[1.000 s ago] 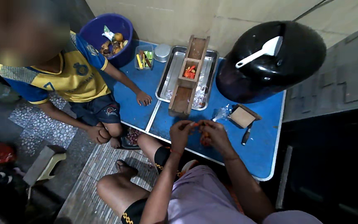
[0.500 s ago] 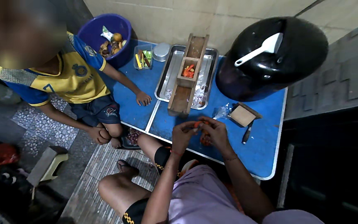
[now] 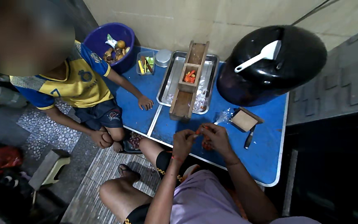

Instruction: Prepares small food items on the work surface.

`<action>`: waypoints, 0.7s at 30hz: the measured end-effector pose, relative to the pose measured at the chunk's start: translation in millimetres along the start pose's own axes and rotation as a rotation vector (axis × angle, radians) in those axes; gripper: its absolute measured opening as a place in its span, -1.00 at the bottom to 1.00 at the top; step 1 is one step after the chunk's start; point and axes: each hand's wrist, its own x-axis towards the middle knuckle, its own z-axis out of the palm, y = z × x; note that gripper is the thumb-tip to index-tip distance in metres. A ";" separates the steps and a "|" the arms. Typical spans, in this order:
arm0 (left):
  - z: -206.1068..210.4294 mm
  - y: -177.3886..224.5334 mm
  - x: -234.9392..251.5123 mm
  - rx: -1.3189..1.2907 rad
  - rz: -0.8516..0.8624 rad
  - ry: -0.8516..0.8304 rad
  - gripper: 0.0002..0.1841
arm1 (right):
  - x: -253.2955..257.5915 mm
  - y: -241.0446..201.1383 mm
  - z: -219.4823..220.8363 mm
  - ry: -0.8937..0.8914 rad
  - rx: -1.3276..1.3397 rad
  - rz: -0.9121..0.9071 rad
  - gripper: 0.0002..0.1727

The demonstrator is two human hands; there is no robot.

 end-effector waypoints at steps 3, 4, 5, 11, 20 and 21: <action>-2.9 -2.5 -0.5 -0.024 0.023 -0.034 -0.85 | 1.8 0.9 -1.7 -0.054 0.182 0.121 -0.83; -3.1 -4.7 -0.7 -0.052 0.034 -0.043 -0.86 | 2.7 1.4 -2.0 -0.080 0.248 0.172 -0.83; -3.3 -6.7 -1.0 -0.094 0.035 -0.057 -0.87 | 3.8 3.3 -2.5 -0.116 0.309 0.215 -0.81; -2.9 -15.1 -4.0 -0.433 0.004 -0.140 -0.93 | 7.7 20.4 -2.2 -0.394 0.728 0.434 -0.69; -0.8 -20.9 -4.1 -0.468 -0.121 -0.008 -0.93 | 7.6 9.8 5.7 -0.080 0.302 0.190 -0.83; -1.4 -18.1 -4.4 -0.407 -0.138 0.016 -0.92 | 7.1 10.0 6.7 -0.044 0.189 0.140 -0.84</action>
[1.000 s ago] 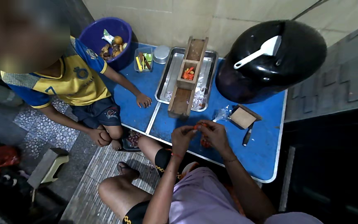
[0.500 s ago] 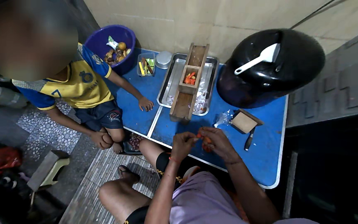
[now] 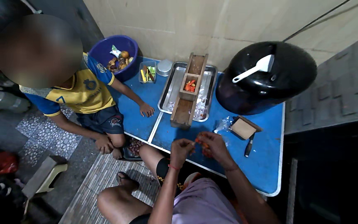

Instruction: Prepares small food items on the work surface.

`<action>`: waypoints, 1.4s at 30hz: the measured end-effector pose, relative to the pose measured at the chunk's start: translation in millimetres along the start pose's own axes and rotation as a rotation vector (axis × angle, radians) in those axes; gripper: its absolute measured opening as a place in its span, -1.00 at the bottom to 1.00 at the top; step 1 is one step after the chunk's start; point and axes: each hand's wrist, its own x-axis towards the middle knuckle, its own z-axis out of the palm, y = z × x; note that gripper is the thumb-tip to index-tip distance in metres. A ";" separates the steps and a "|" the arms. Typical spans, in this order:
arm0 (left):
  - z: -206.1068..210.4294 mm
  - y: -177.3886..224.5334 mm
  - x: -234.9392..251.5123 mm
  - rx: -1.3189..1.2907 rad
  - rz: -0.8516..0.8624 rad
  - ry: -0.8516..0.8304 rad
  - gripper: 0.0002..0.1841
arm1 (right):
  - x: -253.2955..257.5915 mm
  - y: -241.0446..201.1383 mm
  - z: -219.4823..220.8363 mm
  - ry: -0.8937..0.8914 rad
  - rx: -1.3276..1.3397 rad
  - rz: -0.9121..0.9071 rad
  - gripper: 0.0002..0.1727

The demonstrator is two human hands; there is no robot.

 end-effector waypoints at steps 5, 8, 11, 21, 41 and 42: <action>7.6 14.2 -8.2 0.283 -0.047 0.082 -0.87 | -7.7 9.0 7.5 0.110 -0.361 -0.201 -0.79; 9.1 14.9 -9.5 0.363 -0.069 0.077 -0.85 | -14.0 11.0 12.9 0.131 -0.425 -0.275 -0.76; 4.6 6.1 -6.6 0.373 -0.002 0.019 -0.81 | -10.5 10.9 9.8 0.126 -0.315 -0.244 -0.78; 10.8 -10.6 -7.1 0.567 0.248 0.072 -0.82 | -8.4 5.7 8.1 0.088 -0.217 -0.109 -0.82; -3.7 -19.9 -11.2 0.084 0.102 -0.044 -0.93 | -10.9 12.1 0.9 -0.226 0.286 0.228 -0.78; -3.1 -18.9 -12.0 0.118 0.045 -0.012 -0.92 | -11.4 11.3 1.3 -0.179 0.159 0.148 -0.82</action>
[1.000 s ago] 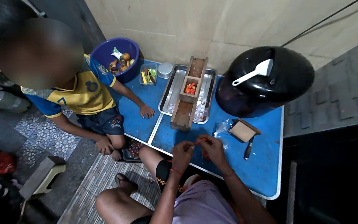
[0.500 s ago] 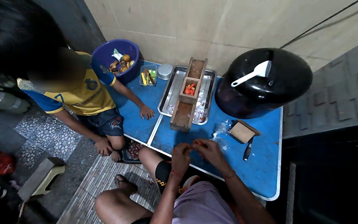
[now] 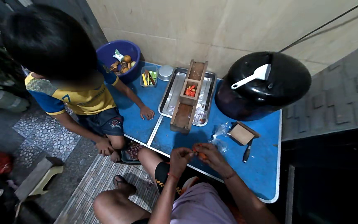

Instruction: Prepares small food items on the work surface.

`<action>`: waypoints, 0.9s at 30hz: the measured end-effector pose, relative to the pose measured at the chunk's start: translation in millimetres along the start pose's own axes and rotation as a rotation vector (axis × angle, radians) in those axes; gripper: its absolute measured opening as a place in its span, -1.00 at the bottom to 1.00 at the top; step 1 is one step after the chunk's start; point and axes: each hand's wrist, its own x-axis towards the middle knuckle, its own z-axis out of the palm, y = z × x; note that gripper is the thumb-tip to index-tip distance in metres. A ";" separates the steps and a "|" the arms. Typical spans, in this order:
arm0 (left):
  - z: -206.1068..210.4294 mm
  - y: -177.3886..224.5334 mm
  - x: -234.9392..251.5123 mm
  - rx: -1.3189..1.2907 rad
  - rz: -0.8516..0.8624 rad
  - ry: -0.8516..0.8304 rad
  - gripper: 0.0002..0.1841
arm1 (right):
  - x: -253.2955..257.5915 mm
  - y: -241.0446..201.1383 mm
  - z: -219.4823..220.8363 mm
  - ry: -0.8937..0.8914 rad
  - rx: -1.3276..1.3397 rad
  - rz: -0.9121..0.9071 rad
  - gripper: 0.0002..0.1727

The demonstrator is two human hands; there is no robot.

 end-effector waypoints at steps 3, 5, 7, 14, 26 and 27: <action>3.3 5.2 -1.9 0.251 -0.090 0.096 -0.89 | -1.3 6.3 0.3 0.084 -0.486 -0.240 -0.77; 6.8 7.3 -2.3 0.384 -0.118 0.109 -0.84 | -4.4 16.5 3.7 0.137 -0.734 -0.431 -0.74; 8.0 4.5 -0.8 0.430 -0.122 0.100 -0.81 | -4.6 26.7 6.7 0.176 -0.903 -0.618 -0.76; -1.5 -21.6 9.9 -0.189 -0.237 0.038 -0.91 | 6.7 44.8 10.8 0.289 -1.084 -1.079 -0.79; 2.3 -15.8 9.8 -0.011 0.001 0.124 -0.89 | 20.6 42.2 25.3 0.413 -0.891 -0.909 -0.76; 2.3 -16.2 10.1 -0.011 -0.005 0.126 -0.88 | 18.1 36.1 25.4 0.369 -0.805 -0.783 -0.76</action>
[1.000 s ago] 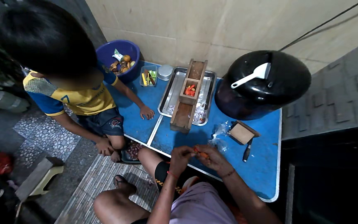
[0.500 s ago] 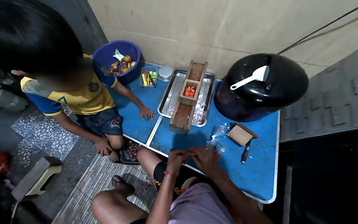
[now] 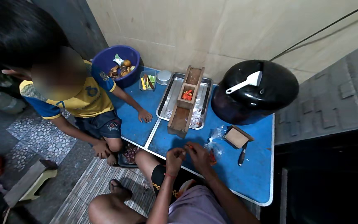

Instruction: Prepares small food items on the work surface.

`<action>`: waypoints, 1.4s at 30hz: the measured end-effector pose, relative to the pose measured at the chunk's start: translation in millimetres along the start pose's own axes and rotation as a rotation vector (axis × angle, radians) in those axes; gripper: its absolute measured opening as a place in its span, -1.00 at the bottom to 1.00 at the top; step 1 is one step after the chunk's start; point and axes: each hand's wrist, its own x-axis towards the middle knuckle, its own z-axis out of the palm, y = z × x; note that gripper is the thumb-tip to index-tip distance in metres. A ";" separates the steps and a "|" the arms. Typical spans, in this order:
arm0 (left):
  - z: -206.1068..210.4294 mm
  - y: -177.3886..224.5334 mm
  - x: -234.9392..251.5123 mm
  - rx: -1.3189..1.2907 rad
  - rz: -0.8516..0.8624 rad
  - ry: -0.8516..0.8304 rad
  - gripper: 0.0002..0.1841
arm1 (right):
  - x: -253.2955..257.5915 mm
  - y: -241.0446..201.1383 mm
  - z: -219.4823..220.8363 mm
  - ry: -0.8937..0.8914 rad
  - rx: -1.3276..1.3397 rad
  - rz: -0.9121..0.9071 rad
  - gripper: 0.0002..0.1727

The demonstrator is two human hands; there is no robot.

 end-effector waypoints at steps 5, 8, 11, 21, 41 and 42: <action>-3.2 -5.2 1.4 -0.024 -0.012 0.009 -0.85 | 24.0 0.6 -24.2 -0.254 0.321 0.471 -0.72; -6.5 -7.2 0.8 -0.041 0.003 0.033 -0.83 | 46.8 1.7 -37.3 -0.133 0.469 0.505 -0.75; -8.5 -8.1 -0.2 -0.039 0.015 0.041 -0.83 | 97.3 -2.3 -52.1 -0.007 0.593 0.608 -0.77; -13.3 -14.2 0.7 -0.093 -0.038 0.064 -0.87 | 251.3 33.3 -40.7 -0.135 -0.134 0.594 -0.22; -14.2 -10.9 5.8 -0.097 -0.109 0.035 -0.86 | 250.1 -6.8 -40.5 -0.500 -0.496 0.562 -0.35; -14.4 -9.8 5.1 -0.089 -0.113 0.035 -0.86 | 240.5 -11.0 -40.3 -0.491 -0.476 0.557 -0.36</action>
